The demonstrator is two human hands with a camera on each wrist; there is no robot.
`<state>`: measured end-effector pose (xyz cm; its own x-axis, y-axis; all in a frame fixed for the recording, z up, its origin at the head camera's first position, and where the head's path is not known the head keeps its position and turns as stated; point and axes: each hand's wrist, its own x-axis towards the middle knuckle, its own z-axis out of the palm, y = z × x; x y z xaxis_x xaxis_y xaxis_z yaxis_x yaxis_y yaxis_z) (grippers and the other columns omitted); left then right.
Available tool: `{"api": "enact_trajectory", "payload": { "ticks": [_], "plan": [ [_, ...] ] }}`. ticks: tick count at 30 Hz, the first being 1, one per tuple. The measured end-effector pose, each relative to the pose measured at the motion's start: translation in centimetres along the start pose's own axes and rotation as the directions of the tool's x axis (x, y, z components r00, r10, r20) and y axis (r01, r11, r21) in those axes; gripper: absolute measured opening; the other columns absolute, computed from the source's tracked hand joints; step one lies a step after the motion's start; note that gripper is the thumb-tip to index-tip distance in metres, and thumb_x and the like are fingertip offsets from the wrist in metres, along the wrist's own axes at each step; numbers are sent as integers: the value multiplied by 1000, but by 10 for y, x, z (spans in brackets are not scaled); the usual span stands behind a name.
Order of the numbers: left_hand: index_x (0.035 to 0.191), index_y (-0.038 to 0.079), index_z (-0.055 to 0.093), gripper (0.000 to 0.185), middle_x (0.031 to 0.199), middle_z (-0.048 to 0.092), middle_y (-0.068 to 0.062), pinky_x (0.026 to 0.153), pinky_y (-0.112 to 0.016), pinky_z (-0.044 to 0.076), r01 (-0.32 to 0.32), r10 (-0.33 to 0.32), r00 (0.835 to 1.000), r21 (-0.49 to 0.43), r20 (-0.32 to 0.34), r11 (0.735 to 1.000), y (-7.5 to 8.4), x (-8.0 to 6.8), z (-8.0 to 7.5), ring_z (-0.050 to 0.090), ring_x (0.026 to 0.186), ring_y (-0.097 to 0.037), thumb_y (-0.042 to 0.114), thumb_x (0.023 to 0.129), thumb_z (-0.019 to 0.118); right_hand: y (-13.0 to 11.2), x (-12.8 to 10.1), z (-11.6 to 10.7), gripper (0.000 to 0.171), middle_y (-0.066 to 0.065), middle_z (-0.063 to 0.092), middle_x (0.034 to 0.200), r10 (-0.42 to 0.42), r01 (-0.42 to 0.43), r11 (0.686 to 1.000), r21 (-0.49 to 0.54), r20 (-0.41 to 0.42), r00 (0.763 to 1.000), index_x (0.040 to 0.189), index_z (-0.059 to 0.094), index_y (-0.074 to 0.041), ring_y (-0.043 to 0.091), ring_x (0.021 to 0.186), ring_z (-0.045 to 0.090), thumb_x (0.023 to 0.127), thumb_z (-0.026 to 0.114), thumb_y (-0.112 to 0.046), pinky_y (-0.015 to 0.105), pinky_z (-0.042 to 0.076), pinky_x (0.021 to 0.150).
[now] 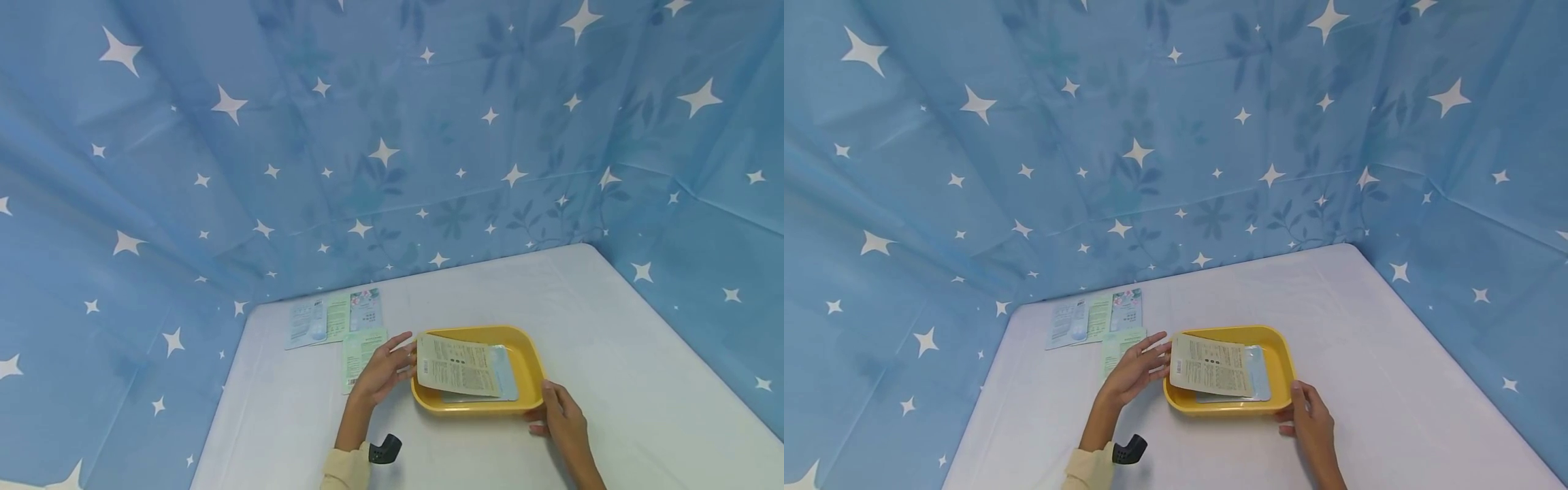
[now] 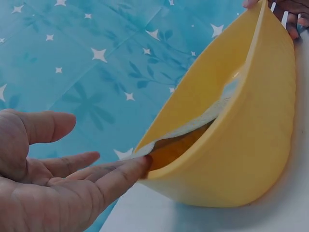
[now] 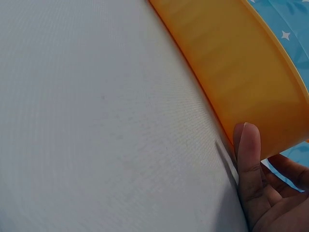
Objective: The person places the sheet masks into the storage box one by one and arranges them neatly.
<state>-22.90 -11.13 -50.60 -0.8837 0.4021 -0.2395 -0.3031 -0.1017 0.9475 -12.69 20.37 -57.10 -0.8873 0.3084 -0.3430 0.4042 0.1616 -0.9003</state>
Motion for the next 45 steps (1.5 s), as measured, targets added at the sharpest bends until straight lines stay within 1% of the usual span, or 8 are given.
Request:
{"api": "enact_trajectory", "payload": {
  "ticks": [8, 14, 22, 26, 30, 35, 40, 45],
  "plan": [
    [152, 10, 32, 52, 157, 34, -12, 114, -51, 36, -39, 27, 991, 88, 132, 995, 3, -1, 2, 37, 143, -33, 16, 103, 48, 1, 0, 1, 75, 7, 71, 83, -9, 9, 1000, 0, -9, 1000, 141, 37, 0, 12, 68, 69, 99, 31, -62, 28, 59, 61],
    [152, 10, 31, 55, 160, 30, -10, 116, -50, 32, -59, 46, 985, 73, 169, 996, 4, -1, 5, 31, 146, -32, 16, 102, 51, 0, 0, 1, 76, 8, 71, 84, -9, 9, 1000, 2, -7, 1000, 141, 37, 1, 12, 68, 69, 99, 30, -62, 28, 59, 61],
    [150, 5, 33, 55, 161, 23, -16, 117, -52, 26, -102, 92, 979, 47, 181, 994, 7, -2, 3, 22, 149, -36, 18, 101, 54, -1, 0, 0, 75, 8, 71, 83, -11, 11, 1000, -1, -1, 1000, 141, 36, 2, 12, 68, 69, 100, 30, -60, 27, 59, 61],
    [144, 6, 42, 43, 155, 36, -19, 113, -48, 36, -128, 122, 986, 45, 118, 991, 4, -2, -3, 38, 142, -35, 13, 102, 49, -2, 0, 0, 74, 9, 71, 83, -14, 14, 1000, -2, 0, 1000, 141, 35, 3, 12, 67, 69, 101, 29, -58, 27, 59, 61],
    [136, 9, 50, 37, 140, 54, -16, 106, -42, 47, -109, 112, 993, 50, -44, 993, -1, -6, -15, 56, 128, -30, 20, 101, 53, -1, -1, 1, 73, 8, 71, 83, -7, 7, 1000, -6, -1, 1000, 142, 35, 2, 11, 68, 69, 101, 29, -58, 26, 59, 61],
    [135, 5, 50, 40, 131, 60, -16, 104, -44, 48, -78, 86, 973, 43, -215, 996, -9, -15, -33, 62, 119, -27, 25, 100, 54, 0, 0, 1, 72, 7, 71, 83, -7, 7, 1000, -9, 0, 1000, 143, 36, 0, 11, 68, 70, 101, 30, -58, 27, 59, 61],
    [137, 2, 47, 43, 128, 62, -15, 102, -44, 48, -37, 44, 956, 29, -290, 999, -18, -26, -48, 63, 116, -27, 26, 102, 51, 0, 0, 1, 75, 8, 71, 84, -13, 13, 1000, -11, -7, 1000, 143, 35, 2, 12, 68, 69, 100, 30, -60, 28, 59, 61],
    [136, 1, 48, 41, 122, 65, -12, 97, -39, 51, -15, 21, 946, 20, -325, 1000, -28, -34, -61, 66, 111, -24, 24, 102, 50, -1, 1, 2, 76, 8, 71, 84, -10, 10, 1000, -20, -10, 1000, 143, 34, 3, 12, 67, 69, 100, 29, -60, 27, 59, 61]
  ]
}}
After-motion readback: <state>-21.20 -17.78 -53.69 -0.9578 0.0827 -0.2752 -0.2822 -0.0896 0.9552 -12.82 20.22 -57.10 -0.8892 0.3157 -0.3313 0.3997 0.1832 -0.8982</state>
